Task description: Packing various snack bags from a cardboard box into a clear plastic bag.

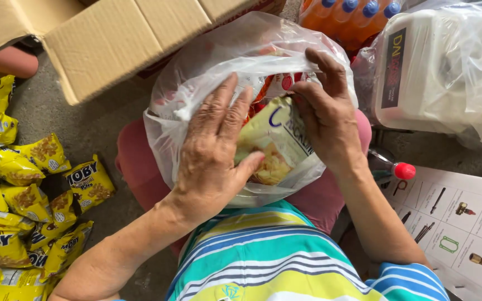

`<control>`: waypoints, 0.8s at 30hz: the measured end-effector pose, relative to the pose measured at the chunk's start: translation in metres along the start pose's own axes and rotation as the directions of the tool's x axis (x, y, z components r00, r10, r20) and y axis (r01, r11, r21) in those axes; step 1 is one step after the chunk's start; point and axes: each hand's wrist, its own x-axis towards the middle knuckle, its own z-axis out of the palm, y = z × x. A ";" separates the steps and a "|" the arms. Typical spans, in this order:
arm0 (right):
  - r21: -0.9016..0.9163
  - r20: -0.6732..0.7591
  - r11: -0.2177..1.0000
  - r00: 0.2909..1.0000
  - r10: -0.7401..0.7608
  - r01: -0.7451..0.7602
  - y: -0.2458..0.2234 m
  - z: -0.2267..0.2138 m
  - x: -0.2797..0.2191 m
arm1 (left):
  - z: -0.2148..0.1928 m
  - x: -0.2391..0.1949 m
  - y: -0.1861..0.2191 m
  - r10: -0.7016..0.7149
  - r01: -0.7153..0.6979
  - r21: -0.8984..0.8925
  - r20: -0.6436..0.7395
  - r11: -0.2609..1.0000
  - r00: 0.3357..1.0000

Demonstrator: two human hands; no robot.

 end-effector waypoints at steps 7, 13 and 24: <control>-0.613 -0.114 0.783 0.992 0.048 -0.108 0.028 0.026 0.016 | 0.028 0.002 -0.018 0.070 -0.088 0.207 0.094 0.974 0.993; -0.459 -0.172 0.880 0.984 0.047 -0.122 0.023 0.016 0.025 | 0.042 0.003 -0.023 0.085 -0.117 0.301 0.118 0.946 0.989; -0.322 -0.075 0.927 0.982 0.176 -0.191 -0.033 -0.010 0.023 | 0.038 -0.002 -0.012 0.143 -0.156 0.402 0.063 0.902 0.988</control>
